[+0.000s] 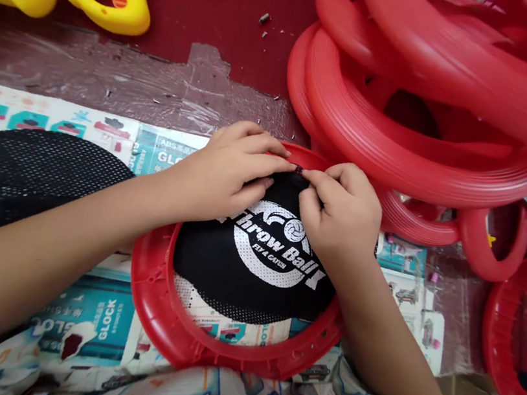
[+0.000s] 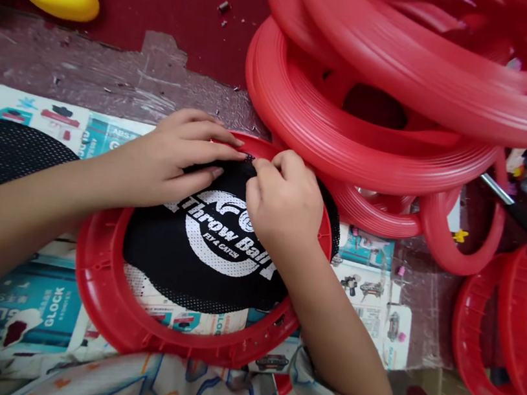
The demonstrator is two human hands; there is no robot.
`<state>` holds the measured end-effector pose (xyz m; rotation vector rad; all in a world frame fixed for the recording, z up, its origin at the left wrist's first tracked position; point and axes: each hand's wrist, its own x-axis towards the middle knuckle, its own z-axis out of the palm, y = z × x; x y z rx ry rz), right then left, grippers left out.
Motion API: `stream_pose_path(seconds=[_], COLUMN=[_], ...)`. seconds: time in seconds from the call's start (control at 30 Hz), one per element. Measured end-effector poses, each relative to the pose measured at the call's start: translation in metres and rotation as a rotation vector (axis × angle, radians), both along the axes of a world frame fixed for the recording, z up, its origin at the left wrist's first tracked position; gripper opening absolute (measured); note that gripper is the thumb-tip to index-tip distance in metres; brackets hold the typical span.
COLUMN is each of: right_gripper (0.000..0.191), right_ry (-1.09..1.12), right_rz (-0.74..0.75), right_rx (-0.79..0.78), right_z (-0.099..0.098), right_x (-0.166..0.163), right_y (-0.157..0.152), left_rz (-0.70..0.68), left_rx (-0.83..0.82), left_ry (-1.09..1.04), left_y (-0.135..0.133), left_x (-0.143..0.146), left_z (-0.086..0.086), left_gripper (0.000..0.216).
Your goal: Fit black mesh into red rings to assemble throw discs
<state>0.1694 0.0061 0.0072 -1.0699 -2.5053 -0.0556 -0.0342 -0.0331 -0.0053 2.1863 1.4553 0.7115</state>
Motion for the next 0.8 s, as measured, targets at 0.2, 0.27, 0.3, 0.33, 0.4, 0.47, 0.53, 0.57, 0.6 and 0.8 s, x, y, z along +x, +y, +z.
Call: stream_pose_path(seconds=[0.2,0.27,0.3,0.33,0.4,0.47,0.53,0.57,0.6,0.8], right_gripper=[0.033,0.035,0.035,0.036,0.037,0.039,0.039,0.039,0.038,0.029], right_ry=[-0.100,-0.161,-0.192,-0.222,-0.285,-0.346,-0.388,-0.394,-0.387,-0.002], right_rz=[-0.028,-0.068,-0.089,-0.113,-0.157,-0.194,-0.209,-0.206,-0.197,-0.135], right_rx=[0.010,-0.039,-0.068,-0.099,-0.168,-0.237,-0.282,-0.298,-0.314,-0.482], right_z=[0.002,0.007,0.010,0.013,0.020,0.026,0.032,0.035,0.037,0.032], right_x=[-0.001,-0.001,-0.002,-0.002,-0.004,-0.007,-0.010,-0.011,-0.011,0.002], right_y=[-0.002,-0.003,-0.004,-0.005,-0.006,-0.006,-0.007,-0.008,-0.008,-0.004], left_rz=[0.015,0.014,0.011,0.011,0.026,0.044,0.059,0.065,0.073,0.113], left_rx=[0.027,0.049,0.062,0.077,0.107,0.118,0.101,0.085,0.067,-0.077], left_ry=[0.104,0.143,0.167,0.191,0.235,0.264,0.268,0.261,0.247,0.082], left_y=[-0.002,-0.003,-0.003,-0.003,-0.002,-0.001,-0.002,-0.003,-0.005,-0.004], left_x=[0.001,0.002,0.003,0.003,0.005,0.006,0.007,0.007,0.007,-0.004], left_z=[-0.003,-0.004,-0.004,-0.004,-0.004,-0.003,-0.003,-0.002,-0.001,0.015], left_gripper=[0.045,0.045,0.045,0.045,0.044,0.044,0.043,0.042,0.042,0.052])
